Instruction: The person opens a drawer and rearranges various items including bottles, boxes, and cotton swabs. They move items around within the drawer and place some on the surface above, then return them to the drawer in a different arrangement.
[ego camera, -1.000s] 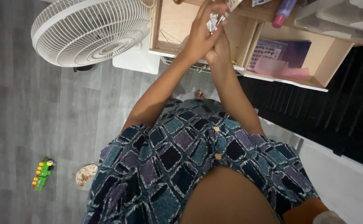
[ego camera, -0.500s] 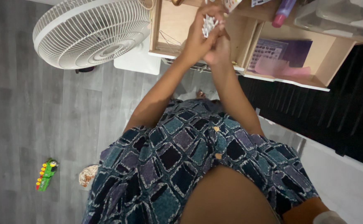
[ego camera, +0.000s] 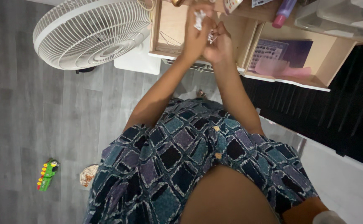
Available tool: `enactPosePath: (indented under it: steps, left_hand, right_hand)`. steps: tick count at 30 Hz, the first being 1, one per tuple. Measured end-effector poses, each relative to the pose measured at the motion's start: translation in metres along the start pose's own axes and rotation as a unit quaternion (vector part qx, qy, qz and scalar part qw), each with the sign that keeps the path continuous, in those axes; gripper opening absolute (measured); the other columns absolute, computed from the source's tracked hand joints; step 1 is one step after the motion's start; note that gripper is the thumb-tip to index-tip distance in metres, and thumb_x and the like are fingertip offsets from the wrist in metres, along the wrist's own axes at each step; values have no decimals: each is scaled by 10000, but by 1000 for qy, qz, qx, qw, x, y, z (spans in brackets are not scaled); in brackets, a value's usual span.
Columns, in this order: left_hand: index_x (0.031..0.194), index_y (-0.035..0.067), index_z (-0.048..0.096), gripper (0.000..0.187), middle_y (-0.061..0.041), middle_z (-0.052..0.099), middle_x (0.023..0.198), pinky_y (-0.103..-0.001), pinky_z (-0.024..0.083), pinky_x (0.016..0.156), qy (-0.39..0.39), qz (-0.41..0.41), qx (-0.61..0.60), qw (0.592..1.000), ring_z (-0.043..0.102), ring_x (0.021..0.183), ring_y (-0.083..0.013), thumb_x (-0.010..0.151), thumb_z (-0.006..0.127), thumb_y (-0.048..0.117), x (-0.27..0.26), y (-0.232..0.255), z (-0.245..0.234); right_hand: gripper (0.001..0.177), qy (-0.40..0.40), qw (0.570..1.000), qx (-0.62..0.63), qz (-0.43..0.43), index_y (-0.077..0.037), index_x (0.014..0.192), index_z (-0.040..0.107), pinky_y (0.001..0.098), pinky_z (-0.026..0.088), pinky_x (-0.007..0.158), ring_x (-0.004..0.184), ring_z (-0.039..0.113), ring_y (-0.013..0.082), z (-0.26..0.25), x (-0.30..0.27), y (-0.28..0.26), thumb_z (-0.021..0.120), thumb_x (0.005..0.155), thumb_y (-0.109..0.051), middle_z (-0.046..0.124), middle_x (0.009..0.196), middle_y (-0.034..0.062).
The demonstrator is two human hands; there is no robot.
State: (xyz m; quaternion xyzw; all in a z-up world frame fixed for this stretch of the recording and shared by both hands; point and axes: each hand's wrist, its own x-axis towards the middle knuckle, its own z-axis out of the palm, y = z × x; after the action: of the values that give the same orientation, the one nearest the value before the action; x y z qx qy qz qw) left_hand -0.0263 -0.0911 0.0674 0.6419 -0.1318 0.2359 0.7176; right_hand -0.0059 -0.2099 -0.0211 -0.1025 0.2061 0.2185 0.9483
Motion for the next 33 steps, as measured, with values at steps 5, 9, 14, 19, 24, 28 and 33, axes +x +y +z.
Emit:
enactPosePath:
  steps: [5, 9, 14, 19, 24, 28, 33]
  left_hand:
    - [1220, 58, 523, 163, -26, 545, 1008, -268, 462, 758, 118, -101, -153, 976, 526, 839, -98, 1082, 610, 73, 1, -12, 1]
    - [1199, 67, 510, 183, -31, 540, 917, -262, 461, 639, 114, -152, -217, 958, 544, 719, -100, 1073, 633, 114, 1, 1, -1]
    - [1181, 101, 511, 175, -55, 607, 1064, -255, 436, 585, 49, -187, -332, 923, 520, 677, -95, 1061, 628, 151, 5, 20, 1]
    - [1199, 100, 537, 209, -59, 571, 1042, -244, 388, 550, -39, -262, -383, 885, 494, 661, -96, 1100, 664, 234, 3, 24, 1]
    - [1257, 123, 549, 371, -49, 585, 1031, -260, 447, 523, -18, -372, -368, 852, 579, 684, -109, 1011, 659, 378, 3, 15, 0]
    - [1235, 152, 545, 350, -46, 590, 1007, -269, 443, 478, 15, -390, -357, 849, 526, 604, -102, 995, 665, 376, -3, 7, -5]
    - [1209, 149, 515, 229, -42, 559, 1035, -273, 410, 479, 141, -350, -376, 846, 480, 601, -99, 1040, 627, 254, -12, -4, -1]
  right_hand:
    - [470, -47, 999, 26, 6, -36, 1225, 645, 346, 500, 948, 1076, 643, 245, 7, -13, 1, 422, 1125, -438, 692, 1198, 140]
    - [473, 4, 1000, -1, 9, -58, 1195, 685, 388, 489, 918, 982, 634, 231, -2, -24, -3, 429, 1060, -431, 699, 1128, 111]
    - [397, -14, 998, -34, -58, -83, 1038, 648, 464, 521, 934, 921, 640, 262, -5, -32, -7, 491, 1020, -447, 675, 952, 98]
    - [301, -43, 992, -99, -59, -2, 1026, 626, 448, 555, 894, 887, 648, 269, 1, -48, -13, 564, 1071, -294, 672, 913, 141]
    - [185, -43, 986, -135, -82, -24, 1106, 625, 405, 561, 827, 843, 661, 271, 32, -70, -16, 598, 1056, -200, 693, 960, 146]
    - [177, -15, 967, -211, -143, -64, 1142, 612, 409, 594, 865, 930, 701, 271, 47, -89, -16, 585, 987, -145, 680, 998, 80]
    - [251, -4, 872, -411, -266, -31, 1272, 636, 291, 460, 797, 931, 568, 161, 52, -107, -15, 705, 1052, -130, 643, 1070, 54]
